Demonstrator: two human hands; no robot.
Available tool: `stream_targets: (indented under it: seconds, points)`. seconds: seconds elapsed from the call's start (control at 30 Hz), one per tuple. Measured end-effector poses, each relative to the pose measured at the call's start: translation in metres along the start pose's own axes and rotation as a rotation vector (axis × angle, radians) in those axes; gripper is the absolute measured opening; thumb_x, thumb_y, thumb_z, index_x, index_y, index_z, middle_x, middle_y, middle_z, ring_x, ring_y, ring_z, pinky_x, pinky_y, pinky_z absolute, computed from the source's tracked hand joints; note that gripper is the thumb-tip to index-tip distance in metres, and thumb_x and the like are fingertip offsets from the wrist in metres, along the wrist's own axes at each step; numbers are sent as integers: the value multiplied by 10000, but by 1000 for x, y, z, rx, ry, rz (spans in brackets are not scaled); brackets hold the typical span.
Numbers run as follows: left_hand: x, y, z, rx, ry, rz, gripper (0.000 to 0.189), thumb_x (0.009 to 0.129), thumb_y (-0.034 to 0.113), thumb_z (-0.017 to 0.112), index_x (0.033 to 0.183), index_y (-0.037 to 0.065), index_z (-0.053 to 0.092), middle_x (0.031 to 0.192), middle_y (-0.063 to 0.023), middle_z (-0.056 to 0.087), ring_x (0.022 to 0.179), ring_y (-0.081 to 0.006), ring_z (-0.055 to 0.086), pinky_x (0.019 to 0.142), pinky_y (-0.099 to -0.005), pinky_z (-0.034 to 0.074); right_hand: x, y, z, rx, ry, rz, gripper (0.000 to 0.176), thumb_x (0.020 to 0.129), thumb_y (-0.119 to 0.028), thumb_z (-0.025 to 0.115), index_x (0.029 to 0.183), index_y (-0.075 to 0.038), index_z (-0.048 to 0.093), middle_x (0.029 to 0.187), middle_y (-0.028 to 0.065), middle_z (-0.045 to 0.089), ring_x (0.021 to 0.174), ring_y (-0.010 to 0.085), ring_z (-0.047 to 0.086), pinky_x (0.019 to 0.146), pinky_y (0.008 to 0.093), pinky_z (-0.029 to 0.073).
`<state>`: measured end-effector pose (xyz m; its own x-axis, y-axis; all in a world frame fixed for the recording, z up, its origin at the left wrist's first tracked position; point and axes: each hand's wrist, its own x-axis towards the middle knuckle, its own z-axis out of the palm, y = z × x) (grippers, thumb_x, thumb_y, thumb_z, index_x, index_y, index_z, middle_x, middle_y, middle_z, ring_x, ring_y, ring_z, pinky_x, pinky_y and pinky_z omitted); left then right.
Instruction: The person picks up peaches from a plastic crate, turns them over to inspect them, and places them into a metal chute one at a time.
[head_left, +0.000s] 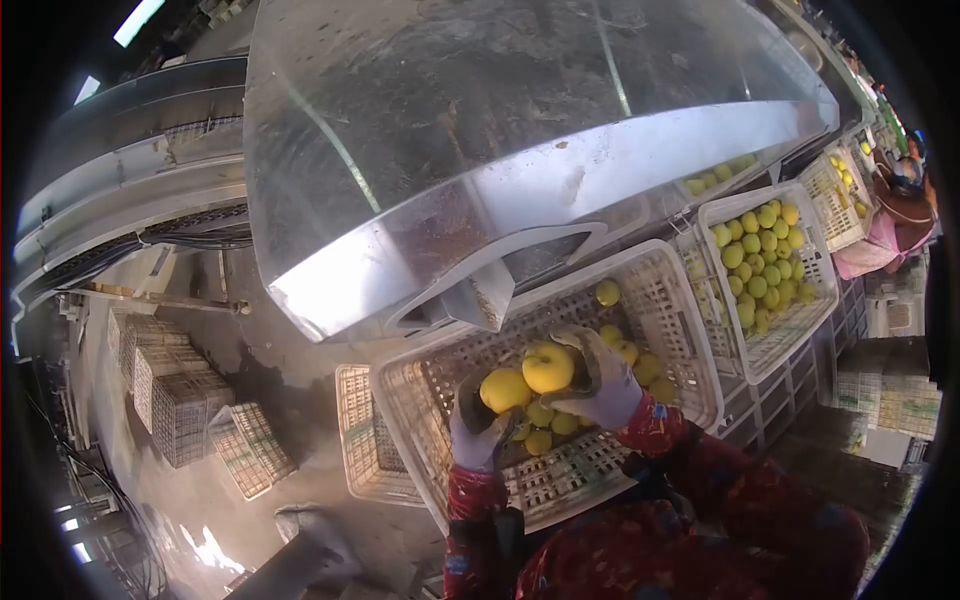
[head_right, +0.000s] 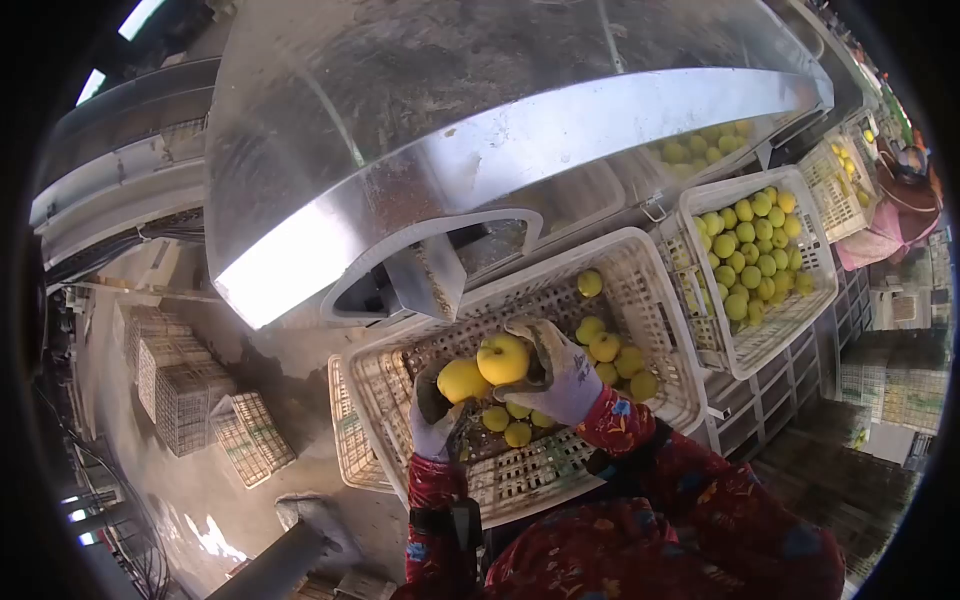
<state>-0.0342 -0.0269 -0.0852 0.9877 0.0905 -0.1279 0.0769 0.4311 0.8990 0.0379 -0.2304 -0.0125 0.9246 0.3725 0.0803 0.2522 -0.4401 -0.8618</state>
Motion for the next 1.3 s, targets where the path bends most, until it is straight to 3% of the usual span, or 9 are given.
stream_targets:
  seconds: [0.2, 0.37, 0.57, 0.67, 0.83, 0.97, 1.17, 1.2, 1.3]
  points:
    - [-11, 75, 8, 47, 75, 58, 706, 815, 45, 713, 1427, -36, 372, 1338, -163, 519, 1182, -262, 562, 974, -376, 495, 38, -66, 5, -55, 239, -199, 636, 742, -176, 808, 1248, -6, 463, 1152, 200, 583, 1015, 375, 628, 830, 433, 529]
    - [5, 105, 24, 161, 94, 205, 777, 770, 128, 791, 1407, -42, 379, 1344, -149, 488, 1199, -254, 530, 972, -377, 492, 124, -54, 32, -327, 90, 17, 577, 767, -159, 776, 1218, 14, 459, 1101, 236, 576, 940, 404, 628, 784, 442, 524]
    - [19, 120, 37, 2, 93, 310, 676, 795, 54, 753, 1373, -28, 413, 1350, -155, 501, 1219, -281, 521, 950, -402, 504, 78, -82, -2, 68, 30, -234, 584, 767, -85, 752, 1271, 4, 471, 1125, 185, 579, 965, 324, 641, 808, 397, 526]
    - [12, 122, 36, -152, 85, 10, 532, 887, 8, 624, 1379, -28, 426, 1332, -150, 529, 1234, -262, 519, 985, -365, 481, 52, -77, 9, 129, -26, -348, 632, 727, -75, 790, 1273, -18, 477, 1125, 164, 578, 969, 310, 636, 805, 385, 529]
    - [29, 82, 29, -14, 175, 85, 452, 950, 64, 520, 1386, -20, 436, 1335, -156, 535, 1240, -261, 517, 1035, -357, 430, 55, -73, 27, 88, 259, -95, 609, 664, -50, 804, 1203, 10, 525, 1158, 169, 616, 987, 280, 657, 824, 345, 539]
    - [27, 63, 7, 64, 196, 22, 442, 923, 112, 542, 1341, -14, 475, 1311, -182, 547, 1225, -305, 524, 1036, -384, 423, 110, -51, 46, -374, 305, -50, 644, 717, -258, 825, 1200, -28, 467, 1182, 220, 528, 932, 386, 623, 751, 414, 537]
    - [33, -45, -19, 927, 54, -366, 436, 883, 185, 575, 1273, -5, 534, 1276, -220, 564, 1202, -370, 534, 1037, -425, 412, 112, -53, 25, -282, 448, -203, 645, 762, -277, 795, 1240, -25, 443, 1124, 216, 537, 879, 407, 616, 725, 459, 529]
    - [37, -52, -3, 1126, 0, -412, 539, 828, 301, 648, 1281, 36, 527, 1296, -231, 530, 1224, -410, 485, 1037, -479, 392, 96, -59, 12, 103, 315, 73, 588, 788, -244, 769, 1233, -29, 451, 1071, 200, 582, 902, 410, 617, 766, 471, 519]
    - [49, -124, 4, 1420, -375, -542, 725, 823, 416, 673, 1431, 117, 413, 1458, -283, 363, 1319, -434, 412, 1113, -468, 334, 37, 42, -5, -262, 148, 123, 524, 818, -183, 713, 1243, -36, 446, 1050, 211, 616, 954, 411, 618, 798, 464, 510]
